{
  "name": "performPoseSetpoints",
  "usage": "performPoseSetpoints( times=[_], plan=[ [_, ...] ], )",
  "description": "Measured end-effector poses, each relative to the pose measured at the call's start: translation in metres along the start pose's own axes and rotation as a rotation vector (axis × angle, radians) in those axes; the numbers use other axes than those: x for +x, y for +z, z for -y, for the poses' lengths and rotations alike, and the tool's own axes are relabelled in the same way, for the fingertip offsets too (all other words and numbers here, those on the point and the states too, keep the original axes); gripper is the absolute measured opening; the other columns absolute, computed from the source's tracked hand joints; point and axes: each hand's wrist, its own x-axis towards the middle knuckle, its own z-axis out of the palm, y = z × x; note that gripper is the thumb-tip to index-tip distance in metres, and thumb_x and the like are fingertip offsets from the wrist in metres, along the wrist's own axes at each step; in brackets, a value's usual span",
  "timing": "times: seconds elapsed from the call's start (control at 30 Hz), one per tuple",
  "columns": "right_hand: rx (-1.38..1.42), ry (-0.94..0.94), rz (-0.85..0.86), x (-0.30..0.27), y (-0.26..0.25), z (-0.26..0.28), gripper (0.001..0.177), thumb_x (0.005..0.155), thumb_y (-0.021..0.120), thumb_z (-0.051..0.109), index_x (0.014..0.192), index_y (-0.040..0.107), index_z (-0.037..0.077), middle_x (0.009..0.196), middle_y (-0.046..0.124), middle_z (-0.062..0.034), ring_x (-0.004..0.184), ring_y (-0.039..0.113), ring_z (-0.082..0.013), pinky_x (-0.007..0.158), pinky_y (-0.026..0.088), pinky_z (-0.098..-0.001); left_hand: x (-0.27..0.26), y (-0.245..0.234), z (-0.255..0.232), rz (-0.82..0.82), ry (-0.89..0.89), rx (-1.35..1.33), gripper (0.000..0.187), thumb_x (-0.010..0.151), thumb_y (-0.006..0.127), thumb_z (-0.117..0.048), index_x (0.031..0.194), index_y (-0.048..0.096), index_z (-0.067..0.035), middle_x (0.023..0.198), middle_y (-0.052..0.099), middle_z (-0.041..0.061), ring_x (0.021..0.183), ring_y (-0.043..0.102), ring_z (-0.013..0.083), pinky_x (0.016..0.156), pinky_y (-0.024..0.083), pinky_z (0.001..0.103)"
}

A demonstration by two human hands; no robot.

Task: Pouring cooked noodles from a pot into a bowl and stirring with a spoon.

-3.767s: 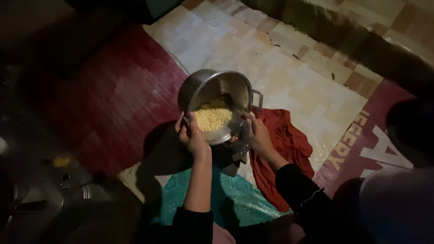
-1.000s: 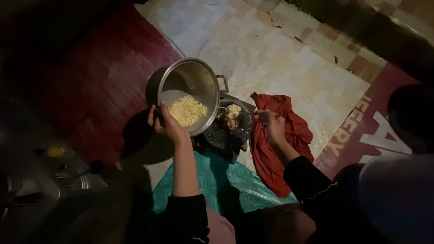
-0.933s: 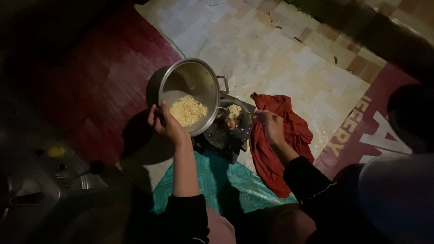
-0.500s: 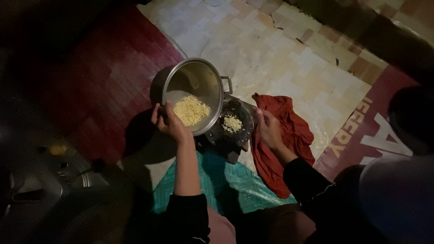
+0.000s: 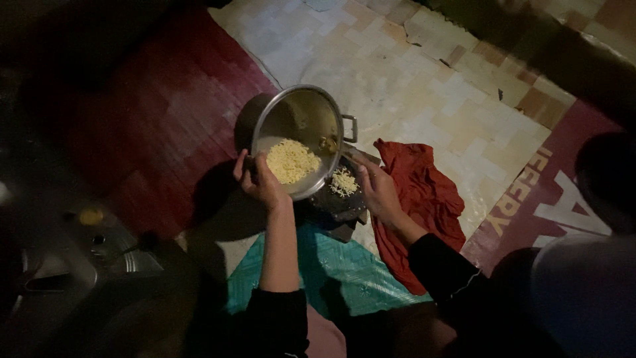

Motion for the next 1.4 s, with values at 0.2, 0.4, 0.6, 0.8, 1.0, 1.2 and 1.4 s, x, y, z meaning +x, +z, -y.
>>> performPoseSetpoints(
  times=[0.2, 0.4, 0.6, 0.8, 1.0, 1.2, 1.4],
  plan=[
    [0.065, -0.137, -0.071, 0.019, 0.045, -0.058, 0.035, 0.11, 0.052, 0.027, 0.127, 0.069, 0.003, 0.091, 0.073, -0.0161, 0.077, 0.07, -0.0201, 0.069, 0.054, -0.0361, -0.004, 0.007, 0.024, -0.009, 0.045, 0.01, 0.035, 0.083, 0.08, -0.009, 0.115, 0.066, -0.013, 0.116, 0.067, 0.008, 0.109, 0.062, 0.0226, 0.099, 0.05, 0.04],
    [0.313, 0.135, 0.038, 0.031, 0.06, -0.068, 0.042, 0.109, 0.047, 0.03, 0.135, 0.069, 0.006, 0.1, 0.077, -0.0138, 0.072, 0.064, -0.0214, 0.068, 0.052, -0.0366, 0.002, 0.0, 0.062, 0.172, 0.143, -0.14, 0.038, 0.088, 0.081, -0.009, 0.122, 0.064, -0.01, 0.11, 0.063, 0.006, 0.102, 0.059, 0.0181, 0.095, 0.049, 0.035],
    [0.747, 0.311, 0.192, 0.023, 0.049, -0.049, 0.048, 0.108, 0.038, 0.033, 0.132, 0.062, -0.001, 0.116, 0.074, -0.0099, 0.107, 0.071, -0.0185, 0.088, 0.057, -0.0354, 0.019, -0.005, 0.082, 0.096, 0.171, -0.044, 0.028, 0.091, 0.08, -0.008, 0.116, 0.07, -0.003, 0.125, 0.057, 0.002, 0.105, 0.061, 0.0198, 0.094, 0.05, 0.036],
    [0.793, 0.321, 0.158, 0.025, 0.033, -0.044, 0.045, 0.11, 0.037, 0.031, 0.134, 0.06, 0.0, 0.116, 0.072, -0.0118, 0.107, 0.068, -0.0205, 0.086, 0.056, -0.0373, 0.019, -0.003, 0.056, 0.045, 0.081, -0.195, 0.034, 0.085, 0.08, -0.009, 0.116, 0.067, -0.012, 0.116, 0.064, 0.007, 0.108, 0.06, 0.0227, 0.098, 0.052, 0.04],
    [0.859, 0.195, 0.109, 0.028, 0.021, -0.054, 0.047, 0.11, 0.039, 0.029, 0.133, 0.061, -0.006, 0.117, 0.072, -0.0156, 0.104, 0.068, -0.022, 0.087, 0.055, -0.0356, 0.02, -0.002, 0.046, -0.031, 0.131, -0.033, 0.03, 0.087, 0.075, -0.01, 0.117, 0.067, -0.012, 0.12, 0.065, 0.007, 0.108, 0.059, 0.0234, 0.099, 0.049, 0.04],
    [0.894, 0.12, 0.094, 0.028, 0.004, -0.067, 0.054, 0.11, 0.037, 0.037, 0.134, 0.059, -0.006, 0.121, 0.072, -0.0155, 0.105, 0.069, -0.02, 0.089, 0.056, -0.0335, 0.028, -0.005, 0.044, -0.095, 0.091, -0.091, 0.032, 0.085, 0.076, -0.013, 0.116, 0.067, -0.014, 0.113, 0.066, 0.008, 0.102, 0.061, 0.0255, 0.093, 0.053, 0.043],
    [0.881, 0.063, 0.005, 0.041, -0.003, -0.119, 0.053, 0.111, 0.041, 0.035, 0.129, 0.065, -0.007, 0.113, 0.075, -0.0165, 0.099, 0.071, -0.0234, 0.089, 0.055, -0.0363, 0.021, -0.003, 0.025, -0.024, 0.069, -0.142, 0.038, 0.084, 0.075, -0.016, 0.12, 0.062, -0.016, 0.122, 0.061, 0.006, 0.11, 0.061, 0.0251, 0.094, 0.057, 0.044]
  ],
)
